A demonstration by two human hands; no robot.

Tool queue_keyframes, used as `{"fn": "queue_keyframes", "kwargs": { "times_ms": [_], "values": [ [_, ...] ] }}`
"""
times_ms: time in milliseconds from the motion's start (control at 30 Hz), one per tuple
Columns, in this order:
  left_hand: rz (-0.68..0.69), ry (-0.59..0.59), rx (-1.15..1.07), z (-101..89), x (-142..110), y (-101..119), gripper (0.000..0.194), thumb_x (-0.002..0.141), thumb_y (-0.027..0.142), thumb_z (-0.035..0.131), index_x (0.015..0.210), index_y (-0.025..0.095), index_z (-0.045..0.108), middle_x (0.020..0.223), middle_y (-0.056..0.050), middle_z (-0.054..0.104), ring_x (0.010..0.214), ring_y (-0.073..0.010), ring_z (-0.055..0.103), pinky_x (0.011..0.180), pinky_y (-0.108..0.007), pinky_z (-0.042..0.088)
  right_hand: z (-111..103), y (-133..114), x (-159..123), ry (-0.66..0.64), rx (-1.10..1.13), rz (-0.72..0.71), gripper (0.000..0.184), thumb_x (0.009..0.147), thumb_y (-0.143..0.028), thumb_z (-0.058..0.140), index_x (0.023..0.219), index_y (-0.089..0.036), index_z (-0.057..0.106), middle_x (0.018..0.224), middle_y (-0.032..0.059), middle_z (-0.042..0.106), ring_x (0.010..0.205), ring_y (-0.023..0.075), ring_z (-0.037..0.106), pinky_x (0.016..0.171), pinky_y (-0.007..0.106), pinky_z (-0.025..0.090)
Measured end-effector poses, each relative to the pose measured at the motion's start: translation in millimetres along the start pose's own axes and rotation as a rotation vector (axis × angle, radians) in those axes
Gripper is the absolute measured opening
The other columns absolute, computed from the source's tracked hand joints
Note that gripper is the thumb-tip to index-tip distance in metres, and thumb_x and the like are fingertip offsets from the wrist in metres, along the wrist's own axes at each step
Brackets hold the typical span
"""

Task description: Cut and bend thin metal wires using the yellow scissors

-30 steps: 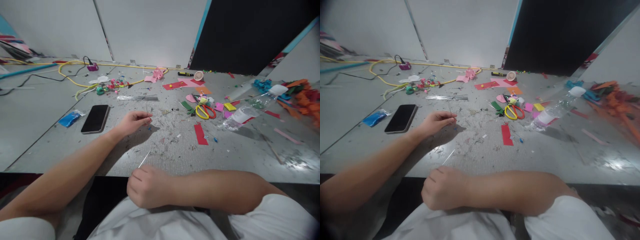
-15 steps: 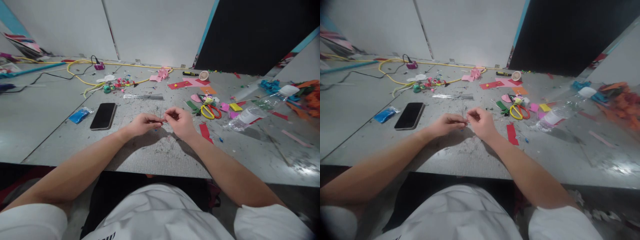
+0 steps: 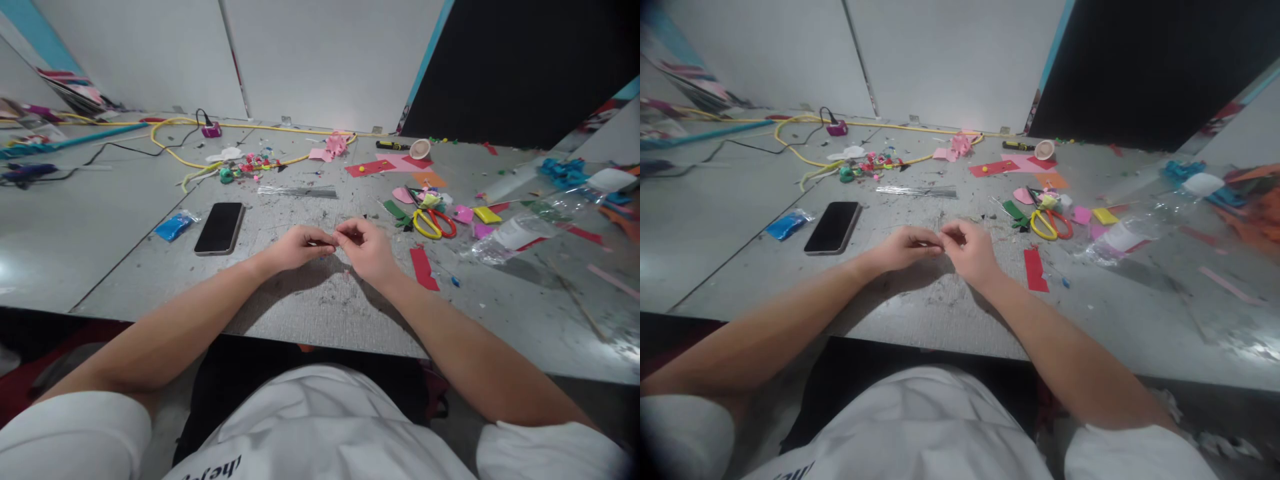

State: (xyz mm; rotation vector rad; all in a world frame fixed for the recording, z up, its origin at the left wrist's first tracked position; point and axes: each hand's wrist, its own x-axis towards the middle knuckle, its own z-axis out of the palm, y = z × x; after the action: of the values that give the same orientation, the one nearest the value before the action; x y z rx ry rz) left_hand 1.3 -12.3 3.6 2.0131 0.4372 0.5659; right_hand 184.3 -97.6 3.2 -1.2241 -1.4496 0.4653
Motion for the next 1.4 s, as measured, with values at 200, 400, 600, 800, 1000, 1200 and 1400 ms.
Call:
{"fn": "queue_keyframes", "kwargs": {
  "times_ms": [200,400,600,800,1000,1200,1400],
  "values": [
    [-0.004,-0.004,0.04,-0.6,0.5,0.0,0.027,0.092,0.039,0.071,0.1,0.015,0.079,0.085,-0.007,0.075,0.076,-0.0159,0.065,0.072,-0.029,0.05,0.5,-3.0,-4.3,-0.011,0.01,0.016,0.01,0.086,-0.03,0.068,0.089,-0.021,0.069,0.086,0.0043,0.074,0.076,0.0177,0.068,0.071,0.033,0.054],
    [-0.007,-0.012,0.085,-0.8,-1.0,2.3,0.027,0.095,0.041,0.066,0.099,0.015,0.075,0.089,-0.008,0.074,0.079,-0.017,0.067,0.073,-0.029,0.051,0.3,-3.3,-3.1,-0.042,-0.015,0.007,0.016,0.088,-0.033,0.068,0.096,-0.021,0.074,0.091,0.0061,0.076,0.077,0.0178,0.068,0.069,0.033,0.054],
    [-0.028,0.008,0.128,-0.5,-1.1,8.5,0.028,0.097,0.04,0.062,0.1,0.015,0.073,0.085,-0.006,0.072,0.075,-0.0152,0.064,0.069,-0.028,0.05,1.3,-4.1,4.1,-0.072,-0.008,0.026,0.017,0.088,-0.034,0.067,0.096,-0.021,0.076,0.094,0.0066,0.076,0.081,0.0181,0.068,0.071,0.032,0.054],
    [-0.125,-0.063,-0.201,3.2,-0.4,12.9,0.029,0.091,0.041,0.073,0.1,0.014,0.074,0.091,-0.008,0.074,0.08,-0.0165,0.069,0.077,-0.033,0.057,-2.6,-4.8,12.5,-0.125,0.15,0.199,0.02,0.083,-0.04,0.072,0.087,-0.021,0.072,0.08,0.0029,0.072,0.074,0.0174,0.065,0.07,0.033,0.053],
    [-0.223,-0.075,-0.484,7.7,-1.0,15.1,0.03,0.08,0.039,0.086,0.097,0.016,0.077,0.084,-0.006,0.073,0.074,-0.0149,0.068,0.074,-0.033,0.059,-7.8,-6.5,16.4,-0.198,0.334,0.351,0.027,0.077,-0.044,0.077,0.085,-0.02,0.069,0.067,-0.0008,0.065,0.062,0.0137,0.057,0.06,0.029,0.048],
    [-0.224,-0.09,-0.545,7.2,-0.8,11.2,0.028,0.079,0.037,0.088,0.096,0.017,0.077,0.079,-0.004,0.072,0.066,-0.0118,0.065,0.067,-0.029,0.057,-11.8,-6.1,17.6,-0.202,0.318,0.329,0.031,0.08,-0.05,0.077,0.085,-0.021,0.071,0.068,-0.0006,0.065,0.061,0.0131,0.056,0.058,0.029,0.048],
    [-0.266,-0.055,-0.522,7.1,-1.8,10.9,0.028,0.08,0.034,0.087,0.099,0.016,0.076,0.075,-0.003,0.071,0.064,-0.012,0.065,0.067,-0.031,0.056,-14.2,0.4,21.5,-0.128,0.337,0.34,0.033,0.081,-0.052,0.079,0.089,-0.02,0.072,0.074,0.0016,0.069,0.064,0.0136,0.06,0.056,0.028,0.048]
  ]
}}
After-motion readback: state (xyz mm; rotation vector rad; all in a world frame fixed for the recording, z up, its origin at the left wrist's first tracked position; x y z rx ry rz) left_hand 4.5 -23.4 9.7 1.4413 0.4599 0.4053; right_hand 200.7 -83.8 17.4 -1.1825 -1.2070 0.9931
